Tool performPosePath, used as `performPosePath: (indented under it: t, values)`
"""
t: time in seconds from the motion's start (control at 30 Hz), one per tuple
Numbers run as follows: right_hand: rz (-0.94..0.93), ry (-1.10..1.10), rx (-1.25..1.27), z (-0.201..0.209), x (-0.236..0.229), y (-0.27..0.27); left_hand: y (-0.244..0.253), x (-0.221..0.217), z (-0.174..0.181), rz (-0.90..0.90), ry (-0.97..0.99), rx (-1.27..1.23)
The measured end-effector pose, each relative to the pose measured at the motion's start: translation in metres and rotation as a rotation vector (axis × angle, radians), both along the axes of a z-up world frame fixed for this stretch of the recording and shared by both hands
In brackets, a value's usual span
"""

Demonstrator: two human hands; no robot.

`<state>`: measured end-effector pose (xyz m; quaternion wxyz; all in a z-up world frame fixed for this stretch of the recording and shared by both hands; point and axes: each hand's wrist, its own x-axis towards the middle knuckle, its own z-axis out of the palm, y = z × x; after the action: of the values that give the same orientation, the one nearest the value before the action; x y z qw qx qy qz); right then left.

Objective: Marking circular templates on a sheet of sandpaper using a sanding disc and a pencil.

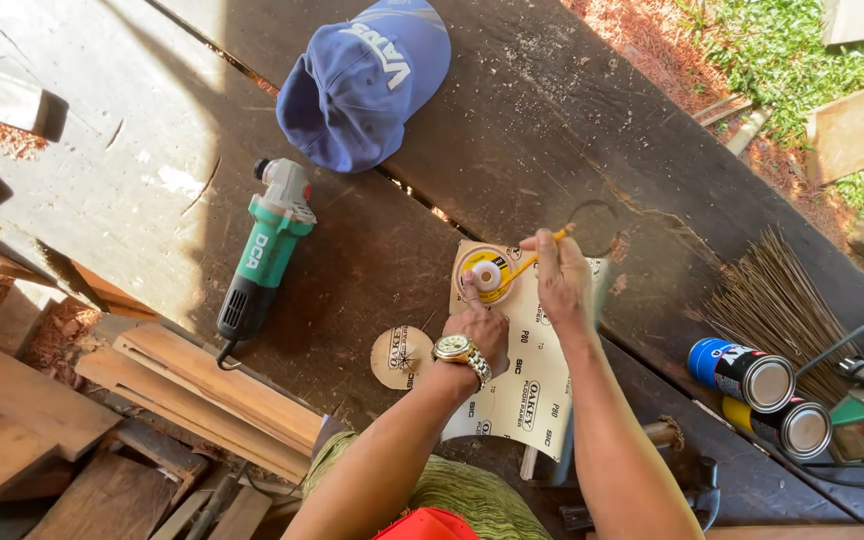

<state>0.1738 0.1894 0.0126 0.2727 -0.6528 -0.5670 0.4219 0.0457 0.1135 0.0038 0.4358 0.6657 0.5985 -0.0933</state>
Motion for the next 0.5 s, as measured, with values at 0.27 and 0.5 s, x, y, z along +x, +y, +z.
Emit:
performPosePath:
  t: [0.27,0.5]
  values:
    - [0.344,0.104,-0.045,-0.006,-0.033,0.015,0.003,0.0,-0.001,0.023,-0.03,-0.011]
    - [0.371,-0.017,-0.042,0.01,-0.038,0.013,-0.002,0.004,-0.011,0.131,-0.09,0.033]
